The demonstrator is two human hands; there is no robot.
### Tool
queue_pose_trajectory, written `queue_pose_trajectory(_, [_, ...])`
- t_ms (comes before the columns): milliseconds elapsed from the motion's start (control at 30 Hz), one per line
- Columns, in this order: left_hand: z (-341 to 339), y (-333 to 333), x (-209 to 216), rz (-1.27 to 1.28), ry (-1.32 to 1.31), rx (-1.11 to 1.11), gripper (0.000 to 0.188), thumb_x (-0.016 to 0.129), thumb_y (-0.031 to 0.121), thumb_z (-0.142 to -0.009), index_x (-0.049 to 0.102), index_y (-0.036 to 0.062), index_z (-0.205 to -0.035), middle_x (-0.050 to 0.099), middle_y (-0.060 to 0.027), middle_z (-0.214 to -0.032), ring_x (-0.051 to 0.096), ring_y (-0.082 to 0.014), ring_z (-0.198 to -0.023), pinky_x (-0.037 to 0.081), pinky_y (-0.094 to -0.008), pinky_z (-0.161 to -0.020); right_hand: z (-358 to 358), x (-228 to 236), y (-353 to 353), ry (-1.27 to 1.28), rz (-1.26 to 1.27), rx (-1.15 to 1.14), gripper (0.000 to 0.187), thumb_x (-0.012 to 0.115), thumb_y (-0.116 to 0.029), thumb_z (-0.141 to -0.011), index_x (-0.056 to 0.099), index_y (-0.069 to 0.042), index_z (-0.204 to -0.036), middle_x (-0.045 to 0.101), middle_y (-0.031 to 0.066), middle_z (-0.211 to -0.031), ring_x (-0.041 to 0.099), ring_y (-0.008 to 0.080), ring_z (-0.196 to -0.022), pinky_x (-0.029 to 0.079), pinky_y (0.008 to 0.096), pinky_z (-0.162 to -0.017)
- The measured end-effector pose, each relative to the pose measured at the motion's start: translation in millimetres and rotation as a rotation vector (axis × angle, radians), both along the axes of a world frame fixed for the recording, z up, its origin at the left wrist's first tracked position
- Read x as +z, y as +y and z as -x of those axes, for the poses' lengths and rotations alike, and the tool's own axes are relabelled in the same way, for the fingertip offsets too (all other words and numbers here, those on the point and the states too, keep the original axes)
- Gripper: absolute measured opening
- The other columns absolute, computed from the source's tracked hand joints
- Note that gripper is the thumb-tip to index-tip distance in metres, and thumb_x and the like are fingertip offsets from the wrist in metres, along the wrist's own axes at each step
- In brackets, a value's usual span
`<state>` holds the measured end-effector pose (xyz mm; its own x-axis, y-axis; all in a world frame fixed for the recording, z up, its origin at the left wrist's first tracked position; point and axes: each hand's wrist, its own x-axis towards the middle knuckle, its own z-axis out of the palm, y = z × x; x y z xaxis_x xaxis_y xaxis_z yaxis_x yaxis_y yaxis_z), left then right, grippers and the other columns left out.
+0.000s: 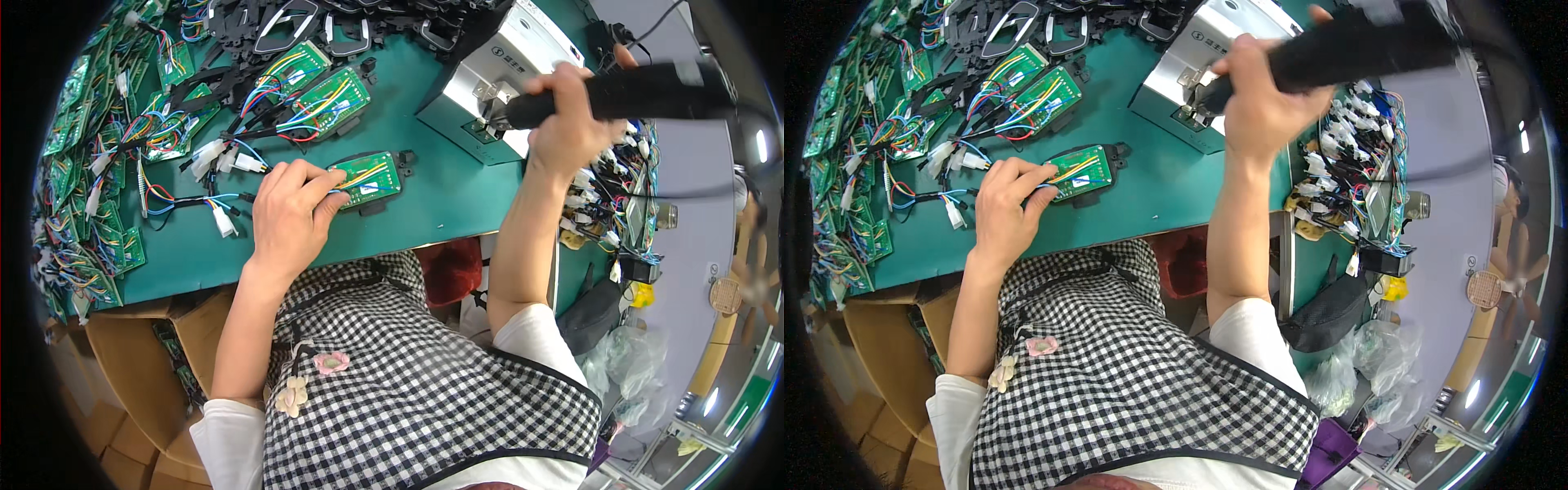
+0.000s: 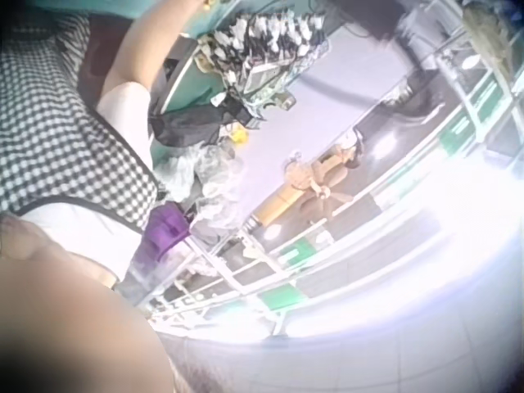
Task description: The person attaches plastic components to green circuit boards using an electric screwdriver.
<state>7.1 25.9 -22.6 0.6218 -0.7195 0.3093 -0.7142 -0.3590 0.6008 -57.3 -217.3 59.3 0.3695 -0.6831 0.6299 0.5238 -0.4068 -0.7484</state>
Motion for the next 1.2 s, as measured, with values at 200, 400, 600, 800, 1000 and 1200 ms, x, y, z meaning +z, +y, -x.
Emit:
queue_pose_trajectory(200, [-14, -1, -13, 0.041, -0.002, -0.038, 0.018, 0.068, 0.009, -0.07, 0.068, 0.0068, -0.088, 0.052, -0.0058, -0.069, 0.048, -0.0241, -0.067, 0.039, -0.035, -0.06, 12, -4, 18, 0.008, -0.134, 0.113, 0.063, 0.058, 0.01, -0.072, 0.03, 0.005, -0.128, 0.056, 0.0064, -0.063, 0.056, 0.016, -0.048, 0.048, 0.0268, -0.05])
queue_pose_trajectory(400, [-19, -6, -23, 0.129, 0.029, -0.063, 0.011, 0.069, 0.01, -0.071, 0.068, 0.0072, -0.081, 0.051, -0.0049, -0.068, 0.047, -0.023, -0.069, 0.039, -0.0339, -0.065, 15, -22, 97, -0.036, -0.215, 0.342, 0.076, 0.052, 0.002, -0.08, 0.003, -0.001, -0.138, 0.054, 0.0105, -0.066, 0.055, 0.0181, -0.052, 0.05, 0.034, -0.055])
queue_pose_trajectory(600, [-15, -9, -23, 0.126, 0.046, -0.05, 0.01, 0.07, 0.013, -0.07, 0.067, 0.009, -0.079, 0.05, -0.0035, -0.067, 0.047, -0.023, -0.07, 0.038, -0.0335, -0.066, -4, -37, 120, 0.07, -0.269, 0.449, 0.08, 0.059, 0.005, -0.075, 0.008, 0.002, -0.136, 0.057, 0.0099, -0.068, 0.054, 0.0137, -0.054, 0.047, 0.0267, -0.055])
queue_pose_trajectory(800, [-11, -10, -21, 0.109, 0.063, -0.029, 0.011, 0.073, 0.014, -0.064, 0.064, 0.0107, -0.07, 0.049, -0.0011, -0.068, 0.048, -0.0206, -0.071, 0.038, -0.034, -0.063, -13, -51, 113, 0.212, -0.005, 0.397, 0.065, 0.064, 0.007, -0.07, 0.031, 0.008, -0.126, 0.058, 0.0056, -0.068, 0.05, 0.0072, -0.054, 0.039, 0.0184, -0.051])
queue_pose_trajectory(1000, [-10, -13, -23, 0.11, 0.023, 0.019, 0.01, 0.072, 0.011, -0.062, 0.063, 0.0105, -0.067, 0.046, -0.0017, -0.066, 0.046, -0.0212, -0.069, 0.039, -0.0332, -0.062, -22, -44, 109, 0.416, -0.031, 0.657, 0.068, 0.058, 0.005, -0.073, 0.02, 0.004, -0.129, 0.055, 0.0103, -0.066, 0.055, 0.0171, -0.055, 0.048, 0.0282, -0.056])
queue_pose_trajectory(1200, [-1, -15, -21, 0.116, 0.001, 0.074, 0.011, 0.072, 0.008, -0.061, 0.063, 0.0102, -0.067, 0.047, -0.0023, -0.068, 0.048, -0.0221, -0.071, 0.043, -0.0346, -0.059, -1, -54, 108, 0.258, 0.135, 0.556, 0.065, 0.057, 0.003, -0.075, 0.021, 0.001, -0.129, 0.054, 0.0097, -0.067, 0.055, 0.0173, -0.057, 0.048, 0.0306, -0.058])
